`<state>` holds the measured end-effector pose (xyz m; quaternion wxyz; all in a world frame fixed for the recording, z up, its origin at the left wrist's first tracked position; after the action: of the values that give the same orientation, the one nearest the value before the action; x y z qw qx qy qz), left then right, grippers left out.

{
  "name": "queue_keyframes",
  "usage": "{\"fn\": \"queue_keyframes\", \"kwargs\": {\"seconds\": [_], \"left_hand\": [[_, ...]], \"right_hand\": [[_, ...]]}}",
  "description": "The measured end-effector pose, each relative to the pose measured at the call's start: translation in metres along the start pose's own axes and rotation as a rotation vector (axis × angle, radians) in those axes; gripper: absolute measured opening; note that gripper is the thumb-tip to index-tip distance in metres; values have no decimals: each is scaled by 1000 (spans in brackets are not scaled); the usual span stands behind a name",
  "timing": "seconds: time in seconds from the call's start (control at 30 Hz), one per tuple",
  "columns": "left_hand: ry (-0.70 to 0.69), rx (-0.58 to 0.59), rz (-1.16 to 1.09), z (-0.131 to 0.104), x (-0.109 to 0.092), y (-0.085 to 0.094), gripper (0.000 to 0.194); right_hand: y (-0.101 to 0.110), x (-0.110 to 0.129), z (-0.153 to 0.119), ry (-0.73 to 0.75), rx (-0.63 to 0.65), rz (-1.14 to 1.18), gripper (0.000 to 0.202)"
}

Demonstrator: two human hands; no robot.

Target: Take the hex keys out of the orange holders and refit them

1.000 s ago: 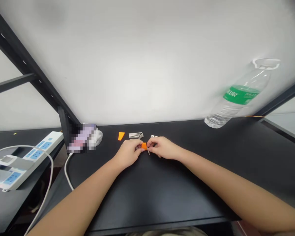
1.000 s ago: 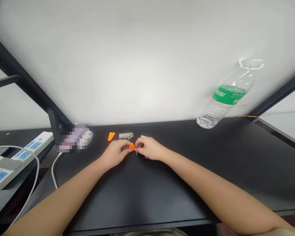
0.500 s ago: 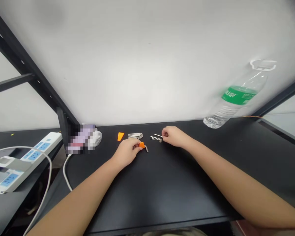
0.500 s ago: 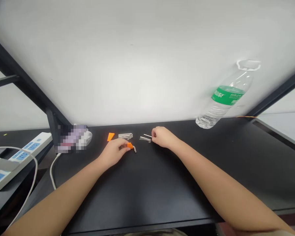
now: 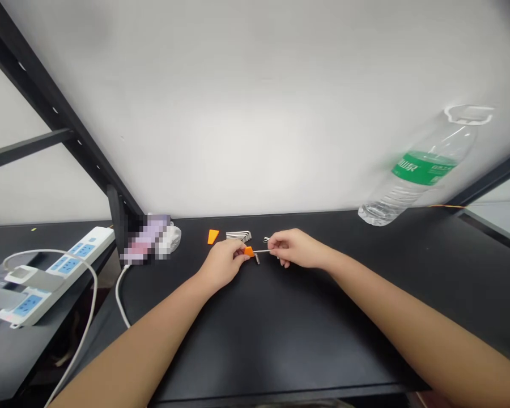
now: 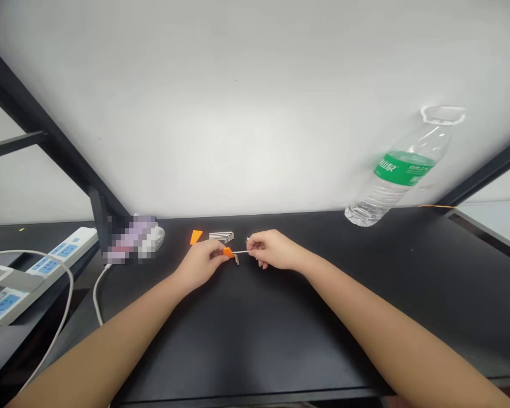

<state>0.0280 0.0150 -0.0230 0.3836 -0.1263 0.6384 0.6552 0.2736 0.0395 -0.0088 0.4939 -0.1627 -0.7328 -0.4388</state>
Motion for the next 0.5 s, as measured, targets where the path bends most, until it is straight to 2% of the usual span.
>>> {"fn": "queue_keyframes", "kwargs": {"seconds": [0.1,0.3,0.4,0.5], "left_hand": [[-25,-5,3,0,0,1,3],[-98,22,8,-2,-6,0,7],[-136,30,15,-4,-10,-4,8],[-134,20,36,-5,-11,-6,9]], "right_hand": [[-9,-2,4,-3,-7,33,11],[-10,-3,7,-62,-10,73,15],[-22,1,9,-62,-1,157,16],[-38,6,13,-32,-44,339,13]]}}
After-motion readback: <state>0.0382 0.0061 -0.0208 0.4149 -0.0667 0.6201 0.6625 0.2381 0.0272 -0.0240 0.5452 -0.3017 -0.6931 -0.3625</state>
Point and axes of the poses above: each hand's wrist, its own z-axis towards the middle knuckle, its own y-axis out of the back of the hand, x = y × z, the point moved 2 cm from there along z, towards the middle knuckle, and after that the axes turned 1 degree about y, right-handed, at the moved point
